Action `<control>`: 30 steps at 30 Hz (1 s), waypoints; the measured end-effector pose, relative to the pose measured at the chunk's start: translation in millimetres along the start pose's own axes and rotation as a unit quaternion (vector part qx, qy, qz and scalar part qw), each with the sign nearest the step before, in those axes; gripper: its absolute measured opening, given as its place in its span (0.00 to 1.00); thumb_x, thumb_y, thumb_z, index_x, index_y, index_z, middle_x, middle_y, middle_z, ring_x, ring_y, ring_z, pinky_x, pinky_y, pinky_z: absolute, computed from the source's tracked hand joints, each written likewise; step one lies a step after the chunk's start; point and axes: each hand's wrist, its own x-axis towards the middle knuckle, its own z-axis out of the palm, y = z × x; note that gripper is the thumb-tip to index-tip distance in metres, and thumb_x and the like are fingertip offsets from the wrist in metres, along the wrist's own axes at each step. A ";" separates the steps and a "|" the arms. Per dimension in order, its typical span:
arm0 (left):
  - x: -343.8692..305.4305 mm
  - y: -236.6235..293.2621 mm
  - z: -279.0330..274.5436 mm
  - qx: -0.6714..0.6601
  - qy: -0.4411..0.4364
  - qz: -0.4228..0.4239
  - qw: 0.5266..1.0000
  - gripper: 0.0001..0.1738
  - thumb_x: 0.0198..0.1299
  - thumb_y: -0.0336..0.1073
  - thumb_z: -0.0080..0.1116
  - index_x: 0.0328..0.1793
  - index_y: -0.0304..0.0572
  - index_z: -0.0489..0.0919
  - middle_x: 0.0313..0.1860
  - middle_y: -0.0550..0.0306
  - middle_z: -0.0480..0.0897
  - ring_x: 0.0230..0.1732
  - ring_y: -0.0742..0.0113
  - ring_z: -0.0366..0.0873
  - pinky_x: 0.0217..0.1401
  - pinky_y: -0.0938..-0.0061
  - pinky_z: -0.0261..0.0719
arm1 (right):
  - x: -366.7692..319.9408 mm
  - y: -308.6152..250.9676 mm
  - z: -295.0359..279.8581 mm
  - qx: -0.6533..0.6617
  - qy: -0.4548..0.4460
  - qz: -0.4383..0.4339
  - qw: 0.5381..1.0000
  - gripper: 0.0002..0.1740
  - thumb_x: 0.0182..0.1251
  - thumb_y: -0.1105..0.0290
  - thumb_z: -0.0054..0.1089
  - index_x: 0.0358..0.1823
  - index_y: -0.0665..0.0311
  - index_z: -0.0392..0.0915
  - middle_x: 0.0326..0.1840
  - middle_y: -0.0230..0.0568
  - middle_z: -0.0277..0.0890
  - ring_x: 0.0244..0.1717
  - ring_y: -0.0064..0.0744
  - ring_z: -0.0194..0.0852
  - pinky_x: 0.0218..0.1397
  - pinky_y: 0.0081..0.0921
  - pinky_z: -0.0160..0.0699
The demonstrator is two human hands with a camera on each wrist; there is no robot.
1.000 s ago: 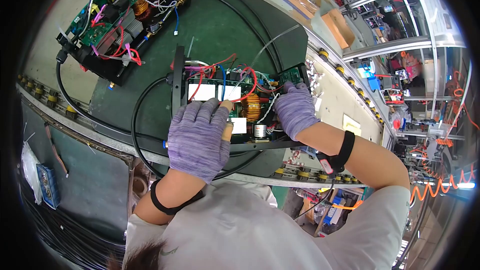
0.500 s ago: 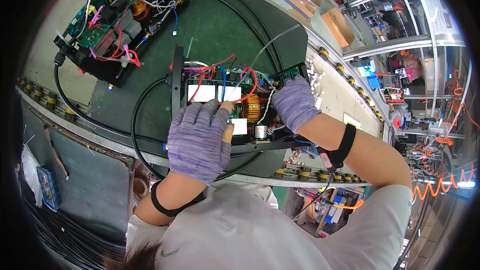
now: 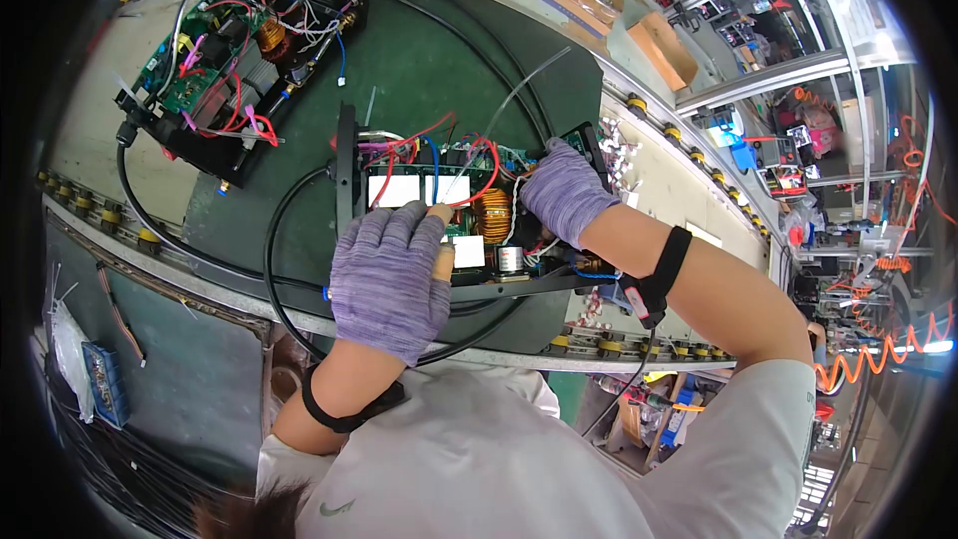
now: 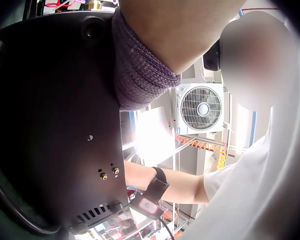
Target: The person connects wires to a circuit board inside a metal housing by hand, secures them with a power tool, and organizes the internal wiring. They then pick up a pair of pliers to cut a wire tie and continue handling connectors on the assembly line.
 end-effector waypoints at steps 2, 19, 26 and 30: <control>0.6 0.5 -1.6 0.002 0.000 -0.002 1.000 0.22 0.56 0.39 0.58 0.58 0.45 0.79 0.53 0.51 0.81 0.54 0.52 0.76 0.63 0.56 0.69 | -3.7 0.6 1.1 0.020 0.015 -0.002 1.000 0.20 0.45 0.53 0.75 0.41 0.50 0.87 0.37 0.37 0.85 0.50 0.39 0.81 0.64 0.38 0.62; 4.7 6.1 -9.6 0.030 0.012 0.023 0.999 0.20 0.56 0.39 0.59 0.55 0.46 0.81 0.52 0.52 0.82 0.51 0.51 0.77 0.59 0.55 0.71 | -127.1 18.8 43.3 0.324 0.194 -0.082 0.923 0.24 0.46 0.71 0.67 0.49 0.47 0.83 0.54 0.40 0.72 0.56 0.45 0.71 0.58 0.41 0.73; 10.0 13.4 -12.5 0.008 -0.018 0.042 0.999 0.19 0.55 0.43 0.62 0.53 0.47 0.81 0.49 0.52 0.81 0.49 0.50 0.77 0.57 0.54 0.72 | -99.8 21.8 84.1 0.417 0.323 -0.122 0.841 0.20 0.47 0.56 0.73 0.44 0.52 0.84 0.48 0.35 0.77 0.56 0.45 0.70 0.56 0.39 0.74; 7.5 27.8 -13.5 -0.006 -0.138 0.085 0.987 0.23 0.50 0.53 0.67 0.45 0.48 0.81 0.39 0.53 0.80 0.44 0.51 0.78 0.47 0.57 0.74 | -92.9 16.5 57.7 0.318 0.331 -0.015 0.888 0.08 0.52 0.62 0.66 0.34 0.51 0.85 0.42 0.30 0.81 0.54 0.41 0.73 0.55 0.40 0.73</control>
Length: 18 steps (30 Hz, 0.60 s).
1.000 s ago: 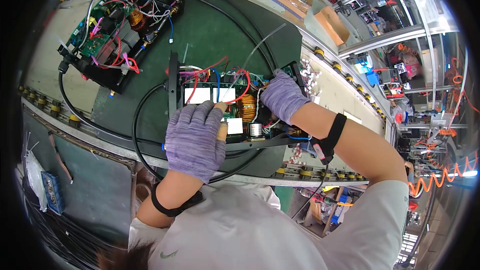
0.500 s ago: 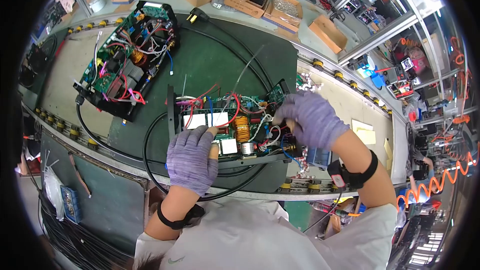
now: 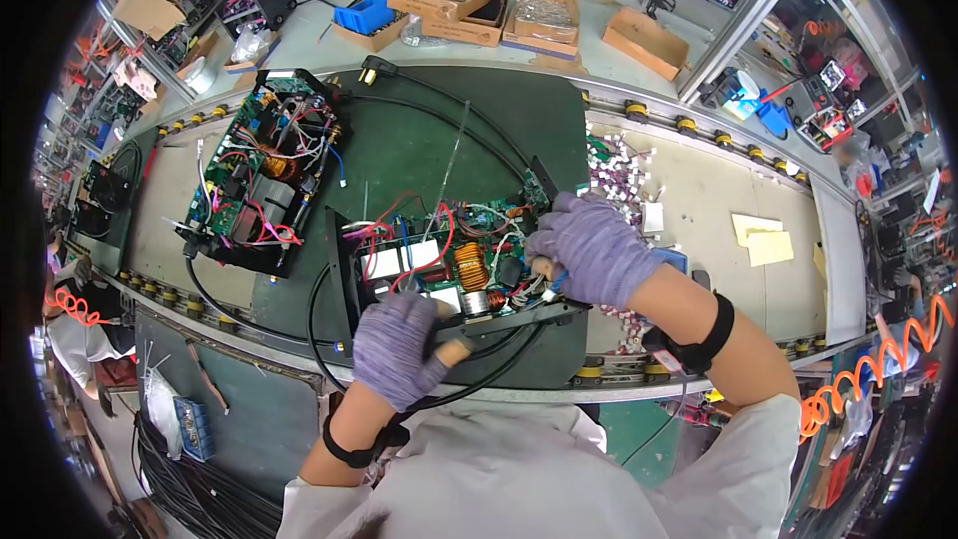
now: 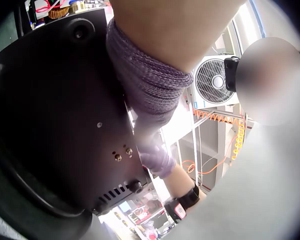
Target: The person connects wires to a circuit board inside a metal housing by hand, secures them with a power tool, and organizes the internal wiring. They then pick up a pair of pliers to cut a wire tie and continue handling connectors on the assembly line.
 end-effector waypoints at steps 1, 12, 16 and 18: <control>-0.2 4.1 0.3 0.056 -0.060 0.010 0.997 0.24 0.49 0.55 0.68 0.44 0.48 0.81 0.39 0.53 0.79 0.43 0.52 0.78 0.45 0.59 0.74 | 7.3 -10.6 -7.0 -0.088 -0.021 0.015 0.996 0.07 0.52 0.64 0.65 0.34 0.51 0.85 0.44 0.30 0.82 0.53 0.40 0.74 0.55 0.40 0.73; -12.5 4.6 26.5 0.080 0.042 0.004 0.996 0.16 0.47 0.51 0.68 0.34 0.49 0.82 0.29 0.59 0.79 0.34 0.58 0.78 0.31 0.62 0.75 | 47.6 -30.1 28.5 -0.316 -0.159 0.100 0.930 0.17 0.61 0.69 0.56 0.49 0.64 0.85 0.58 0.46 0.79 0.60 0.43 0.73 0.62 0.43 0.64; -18.7 6.1 32.1 0.077 0.054 0.015 0.995 0.13 0.48 0.48 0.66 0.34 0.51 0.82 0.30 0.61 0.79 0.34 0.61 0.79 0.32 0.64 0.76 | 38.4 -36.4 16.7 -0.318 -0.173 0.094 0.927 0.22 0.62 0.64 0.58 0.56 0.62 0.82 0.67 0.44 0.71 0.70 0.45 0.63 0.72 0.46 0.57; -21.7 7.1 32.7 0.075 0.061 0.024 0.995 0.11 0.46 0.45 0.65 0.35 0.52 0.82 0.30 0.61 0.78 0.34 0.62 0.79 0.32 0.64 0.76 | 37.8 -37.9 13.6 -0.291 -0.182 0.101 0.934 0.23 0.61 0.64 0.59 0.57 0.61 0.81 0.69 0.42 0.69 0.72 0.44 0.60 0.73 0.47 0.56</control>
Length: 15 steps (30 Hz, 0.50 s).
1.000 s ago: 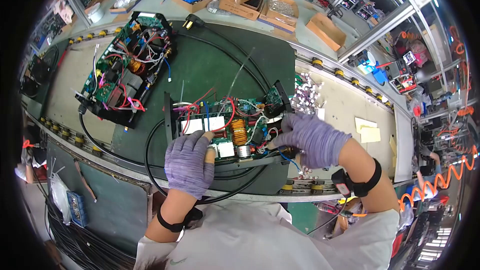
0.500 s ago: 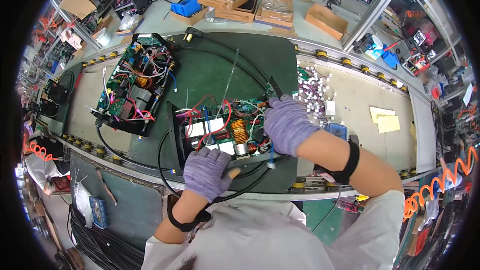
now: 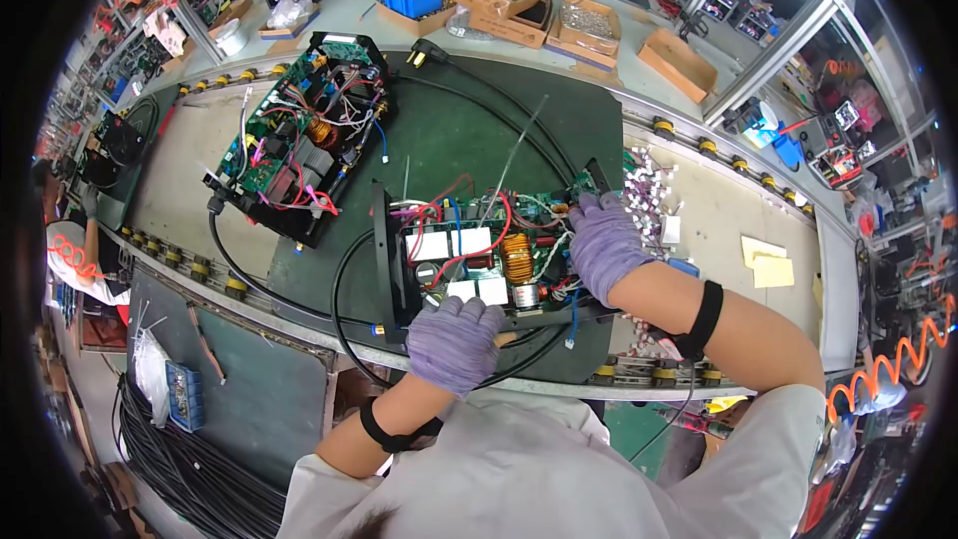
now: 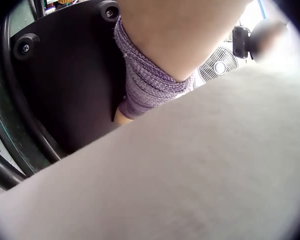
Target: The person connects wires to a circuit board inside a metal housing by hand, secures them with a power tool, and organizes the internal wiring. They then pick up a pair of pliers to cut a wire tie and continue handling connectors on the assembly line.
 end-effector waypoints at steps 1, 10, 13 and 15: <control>-1.4 0.5 0.0 0.001 0.002 0.004 1.000 0.11 0.46 0.44 0.64 0.35 0.53 0.82 0.30 0.62 0.78 0.34 0.63 0.79 0.32 0.65 0.76 | -0.6 -0.5 3.7 0.015 0.000 0.004 1.000 0.23 0.60 0.64 0.60 0.57 0.61 0.81 0.69 0.41 0.69 0.71 0.44 0.60 0.72 0.47 0.56; -7.1 3.9 -4.8 -0.015 -0.025 0.037 0.999 0.12 0.54 0.45 0.59 0.42 0.52 0.80 0.33 0.62 0.77 0.36 0.65 0.78 0.32 0.67 0.75 | -8.4 1.5 20.4 0.167 0.071 0.118 0.976 0.30 0.49 0.61 0.68 0.57 0.60 0.78 0.58 0.41 0.72 0.66 0.45 0.62 0.70 0.41 0.56; -1.7 0.6 -8.2 -0.031 -0.005 0.041 0.999 0.12 0.48 0.41 0.61 0.40 0.53 0.82 0.32 0.62 0.77 0.34 0.64 0.78 0.31 0.66 0.75 | -8.9 11.0 15.8 0.098 0.083 0.043 0.991 0.31 0.42 0.52 0.71 0.49 0.60 0.82 0.55 0.36 0.74 0.62 0.40 0.64 0.68 0.45 0.57; -1.7 1.7 -10.9 -0.033 -0.012 0.036 0.999 0.12 0.48 0.41 0.60 0.40 0.53 0.82 0.32 0.62 0.78 0.34 0.64 0.78 0.31 0.66 0.75 | -11.7 12.9 5.1 0.104 0.028 0.043 0.993 0.36 0.40 0.50 0.70 0.53 0.61 0.81 0.61 0.37 0.72 0.66 0.40 0.62 0.71 0.46 0.55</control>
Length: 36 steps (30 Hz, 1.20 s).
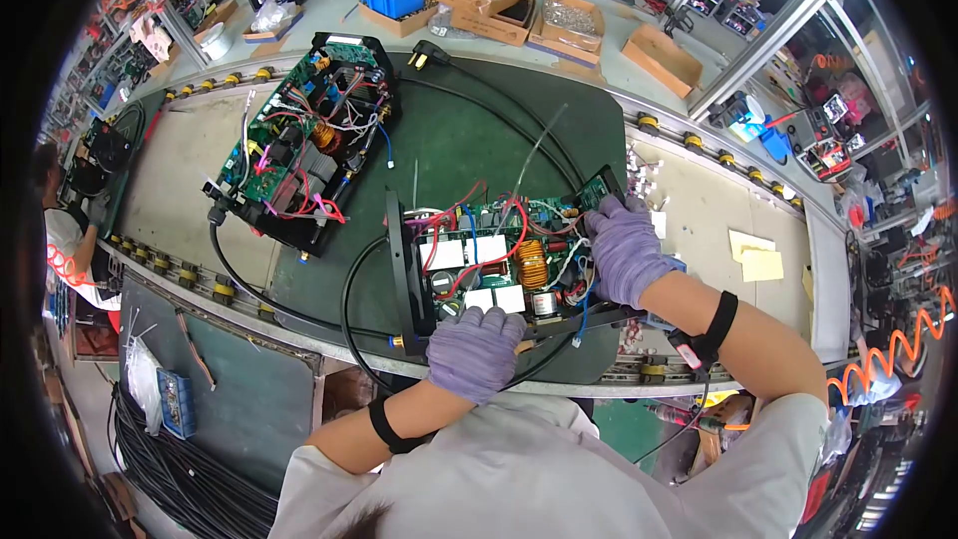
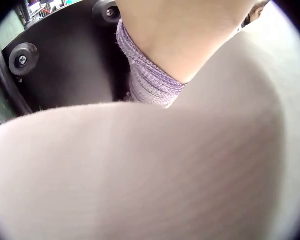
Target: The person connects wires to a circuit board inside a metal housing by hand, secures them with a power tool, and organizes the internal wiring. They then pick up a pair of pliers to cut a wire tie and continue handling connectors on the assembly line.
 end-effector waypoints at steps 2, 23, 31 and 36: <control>-0.2 0.2 0.1 0.005 0.004 0.000 1.000 0.12 0.47 0.41 0.60 0.40 0.53 0.81 0.31 0.62 0.78 0.34 0.64 0.78 0.31 0.66 0.75 | -0.4 1.3 -4.4 0.016 -0.020 0.002 1.000 0.38 0.38 0.49 0.70 0.54 0.62 0.81 0.64 0.37 0.71 0.67 0.40 0.61 0.72 0.47 0.54; -12.3 7.8 6.3 0.068 0.039 0.035 0.996 0.12 0.48 0.43 0.61 0.38 0.52 0.80 0.29 0.62 0.76 0.31 0.66 0.76 0.25 0.69 0.72 | -35.1 21.7 12.9 0.335 0.218 -0.083 0.913 0.13 0.46 0.61 0.69 0.30 0.62 0.82 0.44 0.41 0.78 0.50 0.46 0.74 0.55 0.44 0.68; 11.2 3.1 -6.5 -0.010 -0.039 -0.024 0.999 0.16 0.54 0.49 0.64 0.39 0.47 0.80 0.31 0.57 0.78 0.34 0.58 0.78 0.31 0.61 0.76 | -18.9 22.3 25.9 0.484 0.229 -0.177 0.826 0.12 0.65 0.65 0.60 0.46 0.63 0.81 0.39 0.47 0.81 0.41 0.49 0.80 0.46 0.38 0.78; 29.1 3.1 -38.0 -0.101 -0.025 -0.048 0.993 0.23 0.56 0.48 0.64 0.54 0.46 0.78 0.37 0.51 0.80 0.39 0.49 0.80 0.44 0.58 0.79 | -14.2 15.3 16.5 0.598 0.225 -0.188 0.746 0.09 0.65 0.69 0.59 0.45 0.60 0.82 0.41 0.48 0.82 0.43 0.48 0.81 0.48 0.37 0.79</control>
